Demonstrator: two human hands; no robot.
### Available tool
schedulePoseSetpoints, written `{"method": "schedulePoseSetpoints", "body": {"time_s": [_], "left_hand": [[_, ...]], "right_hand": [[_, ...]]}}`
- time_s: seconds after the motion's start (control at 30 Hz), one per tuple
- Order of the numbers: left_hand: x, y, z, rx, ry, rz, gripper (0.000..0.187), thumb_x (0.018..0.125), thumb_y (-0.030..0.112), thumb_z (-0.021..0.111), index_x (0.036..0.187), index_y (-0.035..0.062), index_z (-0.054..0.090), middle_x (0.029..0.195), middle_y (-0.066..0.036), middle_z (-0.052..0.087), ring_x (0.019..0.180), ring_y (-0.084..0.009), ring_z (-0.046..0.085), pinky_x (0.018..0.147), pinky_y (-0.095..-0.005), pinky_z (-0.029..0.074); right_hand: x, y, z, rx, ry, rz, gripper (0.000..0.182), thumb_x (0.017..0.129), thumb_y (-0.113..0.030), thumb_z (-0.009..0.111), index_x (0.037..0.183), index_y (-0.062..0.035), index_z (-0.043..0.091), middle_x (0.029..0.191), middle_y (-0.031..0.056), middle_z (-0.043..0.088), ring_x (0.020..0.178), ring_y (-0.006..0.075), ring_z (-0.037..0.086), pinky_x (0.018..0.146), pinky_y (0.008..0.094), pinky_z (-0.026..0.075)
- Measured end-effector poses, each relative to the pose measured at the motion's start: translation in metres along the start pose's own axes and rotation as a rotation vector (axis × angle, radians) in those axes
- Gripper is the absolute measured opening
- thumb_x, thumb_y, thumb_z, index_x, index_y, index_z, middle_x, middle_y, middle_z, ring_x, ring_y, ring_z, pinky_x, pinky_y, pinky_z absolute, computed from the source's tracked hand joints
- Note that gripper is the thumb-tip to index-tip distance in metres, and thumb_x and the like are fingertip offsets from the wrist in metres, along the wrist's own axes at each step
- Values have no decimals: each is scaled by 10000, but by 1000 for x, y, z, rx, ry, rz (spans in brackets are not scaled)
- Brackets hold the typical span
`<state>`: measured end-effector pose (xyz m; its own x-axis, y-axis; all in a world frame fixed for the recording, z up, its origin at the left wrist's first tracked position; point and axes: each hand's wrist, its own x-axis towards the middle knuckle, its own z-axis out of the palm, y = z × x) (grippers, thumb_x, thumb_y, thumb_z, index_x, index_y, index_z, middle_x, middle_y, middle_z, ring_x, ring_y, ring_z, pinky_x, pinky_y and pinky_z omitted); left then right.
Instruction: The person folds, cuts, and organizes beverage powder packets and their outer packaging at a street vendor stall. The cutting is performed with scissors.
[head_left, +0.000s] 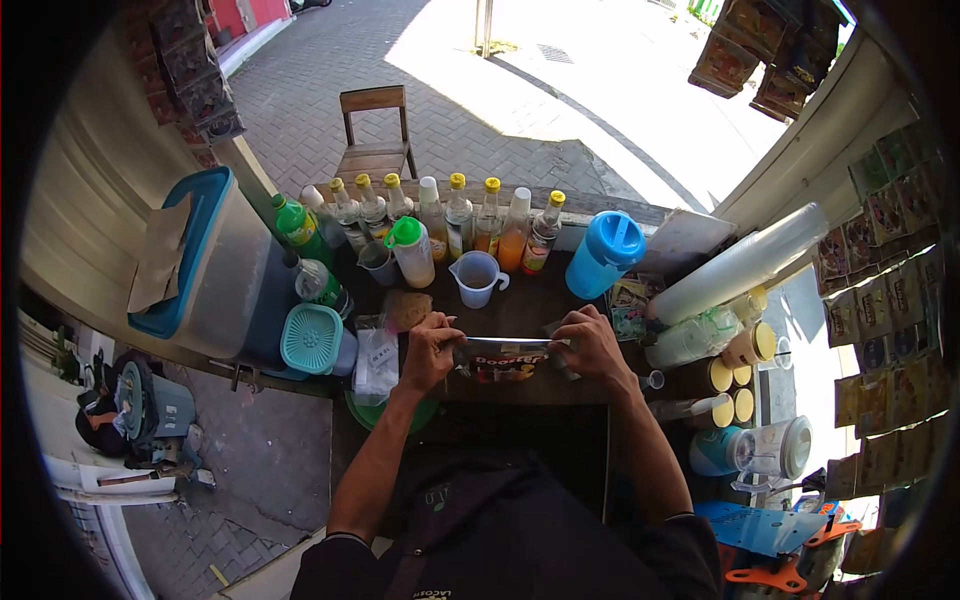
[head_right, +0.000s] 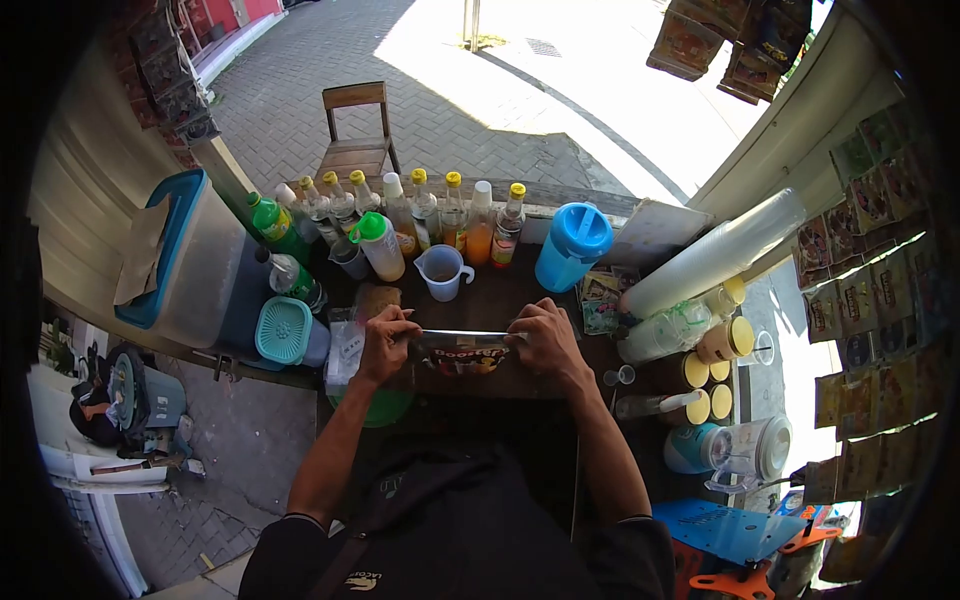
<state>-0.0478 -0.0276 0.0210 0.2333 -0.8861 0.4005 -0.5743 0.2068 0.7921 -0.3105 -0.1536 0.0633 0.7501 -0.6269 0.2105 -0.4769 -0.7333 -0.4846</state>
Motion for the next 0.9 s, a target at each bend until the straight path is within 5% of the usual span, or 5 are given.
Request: {"method": "schedulePoseSetpoints", "body": {"time_s": [0.3, 0.37, 0.5, 0.9], "left_hand": [[0, 4, -7, -63, -61, 37, 209, 667, -132, 604, 800, -11, 710, 682, -111, 520, 683, -244, 585, 948, -410, 506], [-2, 1, -7, -73, -40, 25, 235, 649, -132, 591, 809, -10, 711, 682, -106, 520, 697, -243, 600, 962, -417, 500], [-2, 0, -6, -69, -35, 43, 236, 643, -132, 592, 808, -10, 709, 681, -101, 519, 691, -233, 597, 970, -426, 496], [5, -3, -7, -72, -60, 41, 181, 675, -113, 619, 787, -3, 710, 659, -102, 505, 658, -231, 577, 959, -428, 506]], "right_hand": [[44, -75, 65, -47, -40, -168, 315, 662, -257, 767, 951, -139, 722, 897, 16, 641, 929, 199, 549, 835, 348, 389], [46, -76, 71, -35, -63, -143, 133, 716, -221, 697, 801, -119, 712, 825, 31, 646, 872, 215, 553, 795, 369, 391], [39, -57, 58, 111, -8, -115, 105, 667, -156, 699, 759, -107, 714, 776, 25, 657, 869, 217, 569, 771, 367, 407], [28, -27, 47, 170, -5, -100, 114, 686, -59, 675, 784, -90, 724, 775, 46, 680, 764, 240, 598, 721, 351, 486]]}}
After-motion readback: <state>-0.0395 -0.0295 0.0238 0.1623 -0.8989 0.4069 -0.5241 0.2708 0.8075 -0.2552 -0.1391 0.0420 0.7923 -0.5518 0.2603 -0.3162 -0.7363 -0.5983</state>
